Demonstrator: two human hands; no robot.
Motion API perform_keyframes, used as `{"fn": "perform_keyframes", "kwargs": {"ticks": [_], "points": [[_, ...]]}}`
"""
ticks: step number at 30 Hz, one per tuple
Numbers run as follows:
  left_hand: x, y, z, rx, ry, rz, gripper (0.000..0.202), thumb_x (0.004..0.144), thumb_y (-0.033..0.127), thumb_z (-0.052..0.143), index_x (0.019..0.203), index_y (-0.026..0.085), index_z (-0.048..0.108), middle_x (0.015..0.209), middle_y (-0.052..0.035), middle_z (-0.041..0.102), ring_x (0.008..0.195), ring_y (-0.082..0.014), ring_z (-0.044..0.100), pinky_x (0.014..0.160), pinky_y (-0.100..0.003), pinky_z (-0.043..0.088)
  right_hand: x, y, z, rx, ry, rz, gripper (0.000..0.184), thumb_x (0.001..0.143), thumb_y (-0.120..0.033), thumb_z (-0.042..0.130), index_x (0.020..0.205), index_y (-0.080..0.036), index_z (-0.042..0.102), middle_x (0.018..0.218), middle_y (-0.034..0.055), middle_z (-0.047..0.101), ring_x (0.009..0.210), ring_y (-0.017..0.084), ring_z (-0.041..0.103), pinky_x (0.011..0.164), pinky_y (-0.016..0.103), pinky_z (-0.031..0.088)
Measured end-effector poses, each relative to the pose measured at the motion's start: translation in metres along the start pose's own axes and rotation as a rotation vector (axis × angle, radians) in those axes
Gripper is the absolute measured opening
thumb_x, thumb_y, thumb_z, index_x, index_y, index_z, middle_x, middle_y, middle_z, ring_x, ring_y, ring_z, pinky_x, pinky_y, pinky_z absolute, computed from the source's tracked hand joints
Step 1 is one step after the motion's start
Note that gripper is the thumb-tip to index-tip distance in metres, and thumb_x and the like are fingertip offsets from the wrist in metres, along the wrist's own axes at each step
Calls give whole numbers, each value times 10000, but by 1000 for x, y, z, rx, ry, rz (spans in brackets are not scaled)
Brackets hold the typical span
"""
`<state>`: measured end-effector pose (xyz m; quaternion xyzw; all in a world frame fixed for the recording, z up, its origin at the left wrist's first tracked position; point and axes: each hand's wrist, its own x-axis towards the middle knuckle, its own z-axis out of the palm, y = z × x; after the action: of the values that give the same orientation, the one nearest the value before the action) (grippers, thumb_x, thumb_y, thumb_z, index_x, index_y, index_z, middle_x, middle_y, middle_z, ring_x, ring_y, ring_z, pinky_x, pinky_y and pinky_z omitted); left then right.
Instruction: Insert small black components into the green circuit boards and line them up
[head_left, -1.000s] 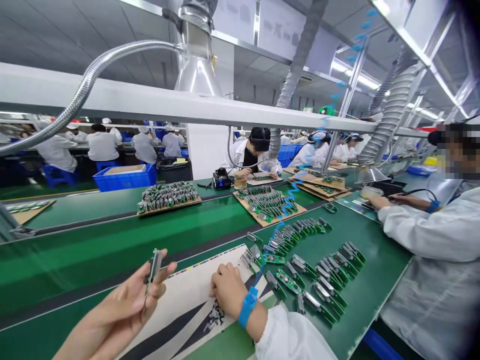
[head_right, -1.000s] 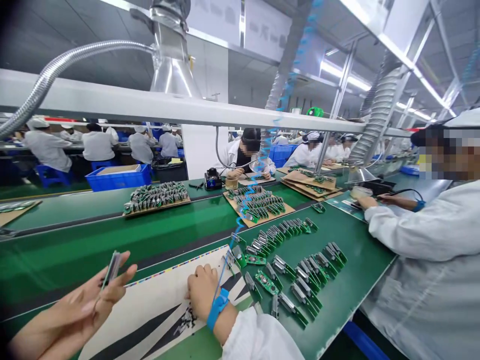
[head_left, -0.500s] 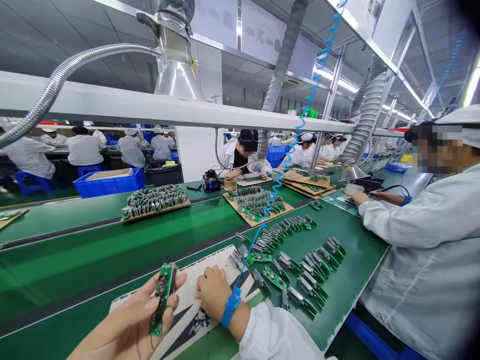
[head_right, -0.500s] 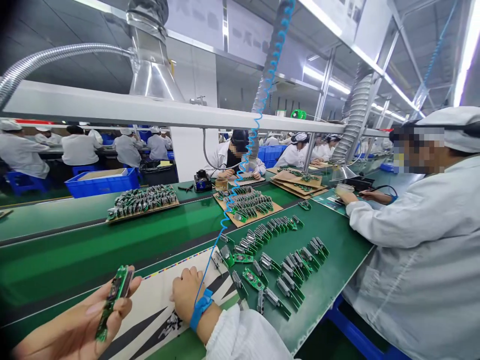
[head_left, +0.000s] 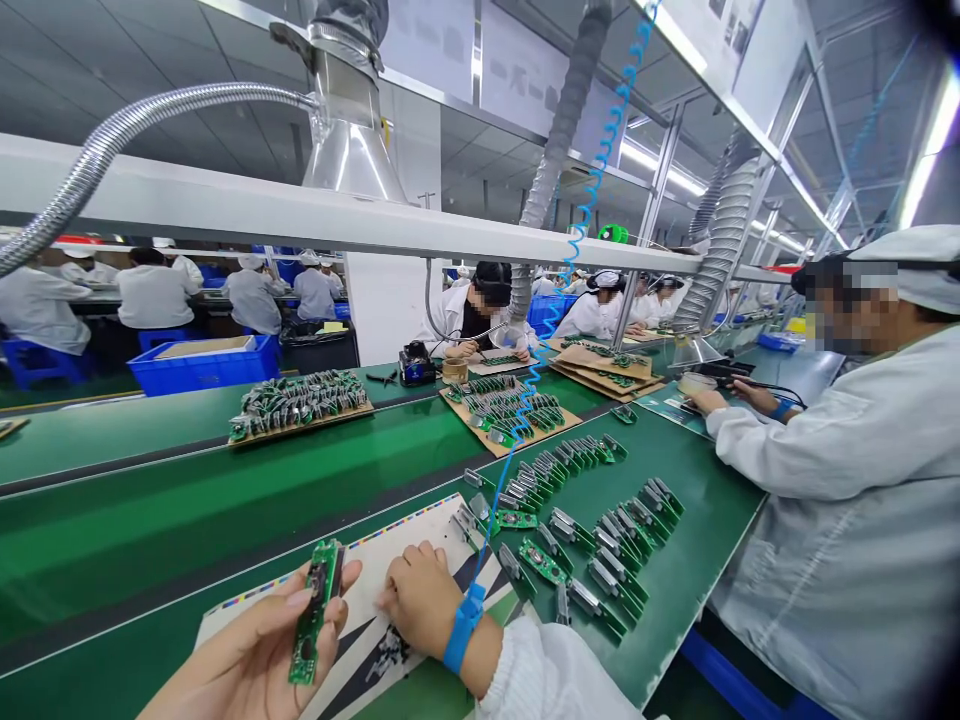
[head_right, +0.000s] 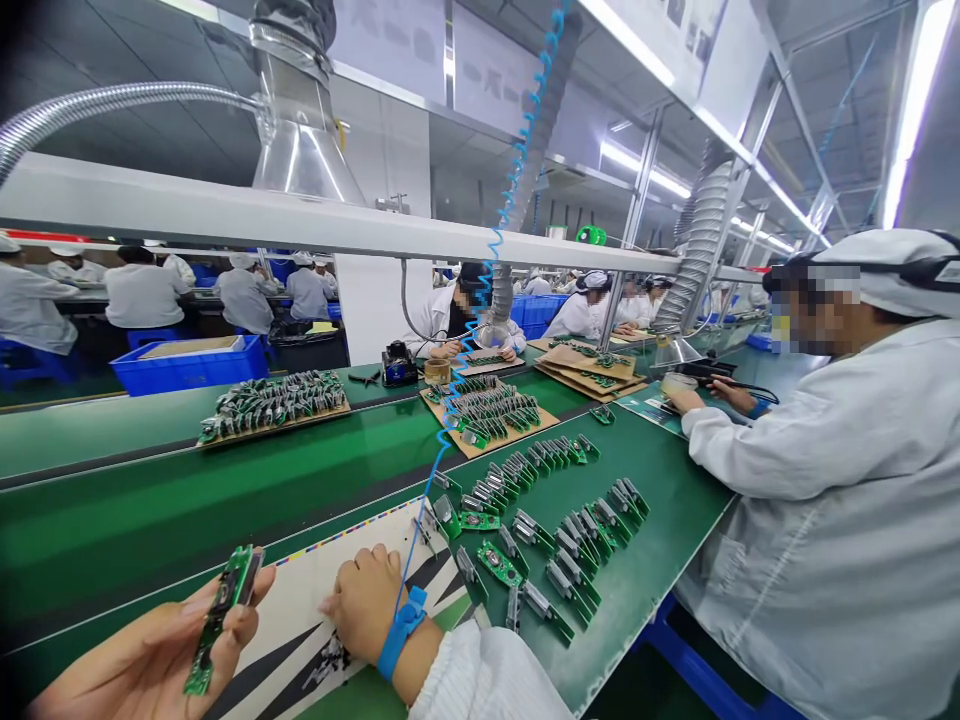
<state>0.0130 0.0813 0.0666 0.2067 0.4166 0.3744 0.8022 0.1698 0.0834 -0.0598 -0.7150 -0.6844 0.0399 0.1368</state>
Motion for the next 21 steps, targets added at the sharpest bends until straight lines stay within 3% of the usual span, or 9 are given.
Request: {"fn": "perform_keyframes", "kwargs": {"ticks": [5, 12, 21], "points": [[5, 1, -1, -27, 10, -1, 400, 720, -8, 484, 980, 206, 701, 778, -93, 736, 515, -211, 695, 433, -284, 638, -4, 3, 3, 15, -44, -37, 249, 931, -373, 627, 1047, -153, 643, 1113, 64, 643, 1050, 226, 613, 895, 442, 514], [10, -1, -1, -35, 5, -3, 349, 704, -21, 501, 895, 193, 699, 752, -79, 737, 483, -177, 681, 388, -198, 595, -8, 1, 4, 21, -34, -37, 220, 937, -332, 625, 1056, -148, 643, 1144, 69, 638, 1082, 233, 608, 922, 459, 507], [18, -3, -11, 4, -29, 29, 240, 715, 17, 551, 814, 183, 693, 808, -106, 736, 533, -219, 700, 424, -287, 634, -7, 2, -5, 130, 13, -39, 166, 953, -268, 608, 1061, -147, 644, 1078, 51, 664, 1026, 211, 639, 902, 440, 528]]}}
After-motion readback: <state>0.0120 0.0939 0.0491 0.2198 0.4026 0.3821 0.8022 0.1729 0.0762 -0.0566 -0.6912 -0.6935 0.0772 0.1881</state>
